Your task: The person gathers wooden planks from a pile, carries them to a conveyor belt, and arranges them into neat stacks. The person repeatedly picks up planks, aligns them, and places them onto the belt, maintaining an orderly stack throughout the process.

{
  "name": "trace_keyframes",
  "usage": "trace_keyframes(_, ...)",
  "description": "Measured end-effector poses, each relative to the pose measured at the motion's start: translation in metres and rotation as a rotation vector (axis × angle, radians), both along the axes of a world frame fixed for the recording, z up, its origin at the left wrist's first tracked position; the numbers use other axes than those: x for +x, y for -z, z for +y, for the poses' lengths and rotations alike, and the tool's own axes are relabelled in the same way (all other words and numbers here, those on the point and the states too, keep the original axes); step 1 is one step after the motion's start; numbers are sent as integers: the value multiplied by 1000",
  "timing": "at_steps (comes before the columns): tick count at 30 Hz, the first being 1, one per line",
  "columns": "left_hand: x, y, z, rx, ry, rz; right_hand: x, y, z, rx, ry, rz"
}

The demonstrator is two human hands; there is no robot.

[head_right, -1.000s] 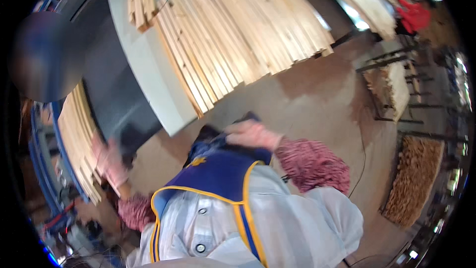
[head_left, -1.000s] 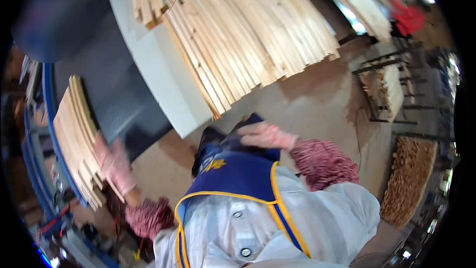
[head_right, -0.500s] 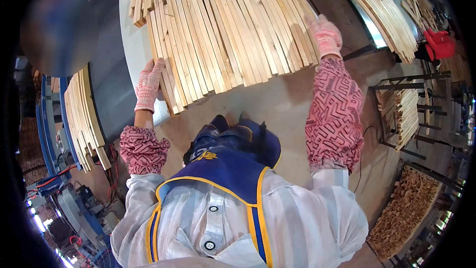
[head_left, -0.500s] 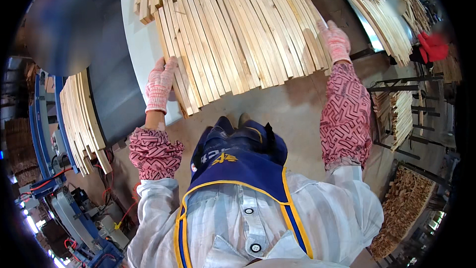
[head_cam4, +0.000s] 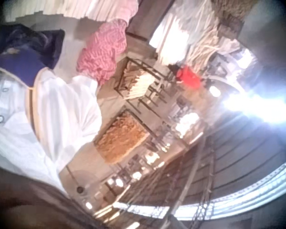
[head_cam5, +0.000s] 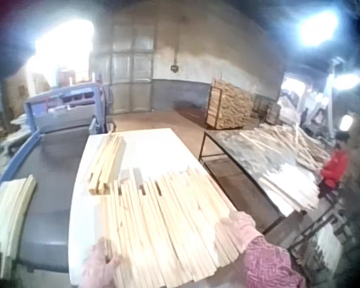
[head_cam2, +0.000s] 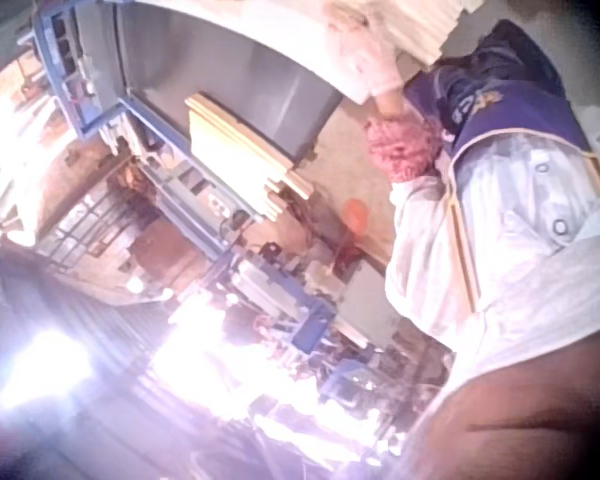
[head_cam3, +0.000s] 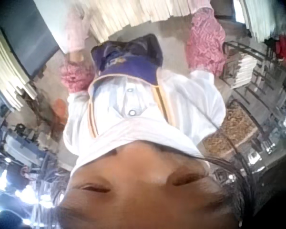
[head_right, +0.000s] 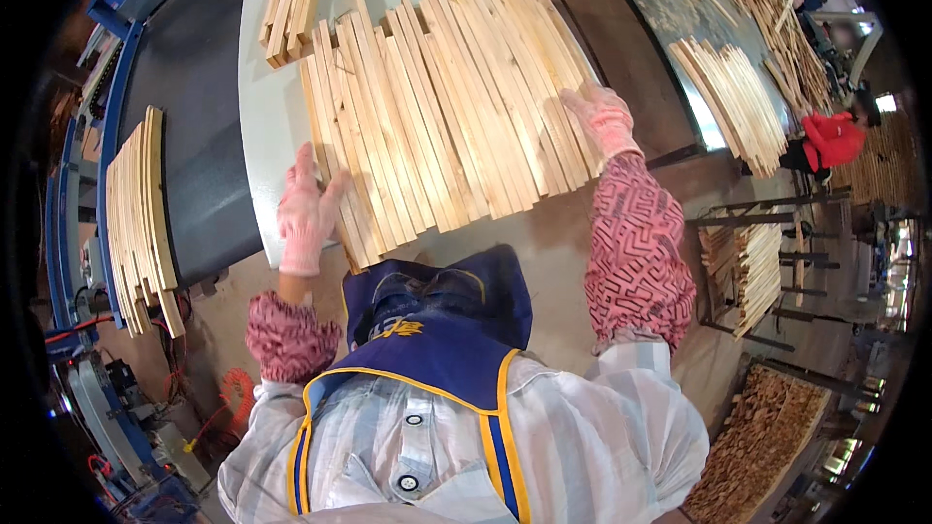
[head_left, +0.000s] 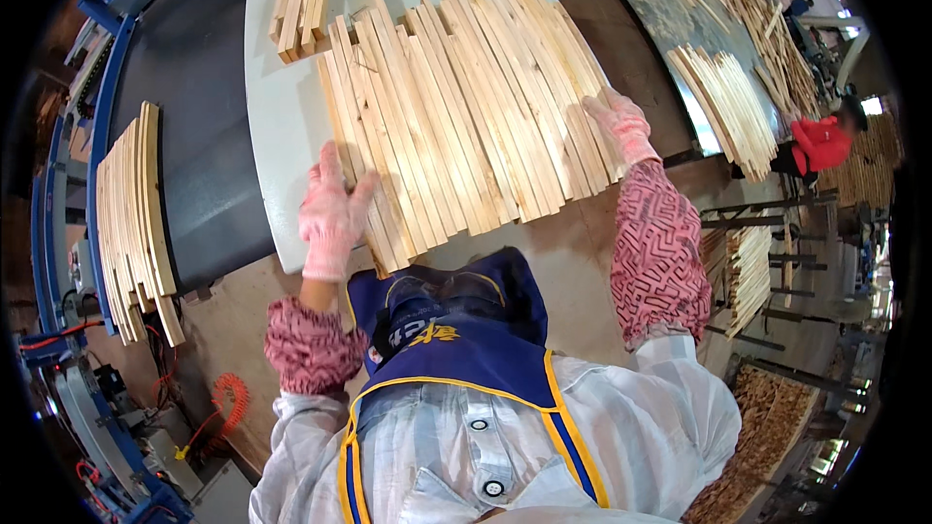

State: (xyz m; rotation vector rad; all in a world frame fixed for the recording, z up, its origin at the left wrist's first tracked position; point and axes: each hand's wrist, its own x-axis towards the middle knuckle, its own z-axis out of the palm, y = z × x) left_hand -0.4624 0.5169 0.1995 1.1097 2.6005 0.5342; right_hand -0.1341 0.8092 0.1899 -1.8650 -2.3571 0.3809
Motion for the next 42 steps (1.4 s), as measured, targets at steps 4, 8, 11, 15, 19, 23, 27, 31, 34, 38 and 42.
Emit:
trace_keyframes(4, 61, 5, -61, 375, 342, -181, 50, 2, 9, 194, 76, 290)
trace_keyframes(8, 138, 31, -56, 279, 428, -856, 97, 9, 6, -83, -120, 34)
trace_keyframes(11, 175, 64, -29, 322, 162, -1043, 126, 77, -3, 5, 8, 52)
trace_keyframes(15, 205, 70, 6, 626, -605, -1651, 92, 14, -40, 48, -214, 425)
trace_keyframes(19, 230, 70, 17, 850, -614, -1569, 93, 18, -37, 163, -327, 250)
trace_keyframes(23, 232, 45, 5, 866, -333, -1430, 102, 20, -43, 119, -251, 382)
trace_keyframes(27, 212, -2, 1, 553, -274, -1817, 105, 16, -54, 138, -109, 655)
trace_keyframes(31, 207, -25, 17, 1029, -223, -1917, 91, 11, -50, 262, -204, 927)
trace_keyframes(34, 154, 8, 48, 863, -73, -1777, 55, -5, -63, 157, -231, 1021)
trace_keyframes(38, 136, -13, 96, 618, -322, -1348, 10, -24, -114, -446, -306, 1142)
trace_keyframes(42, 121, -24, 57, 610, -232, -1435, 24, 1, -156, -914, -452, 654)
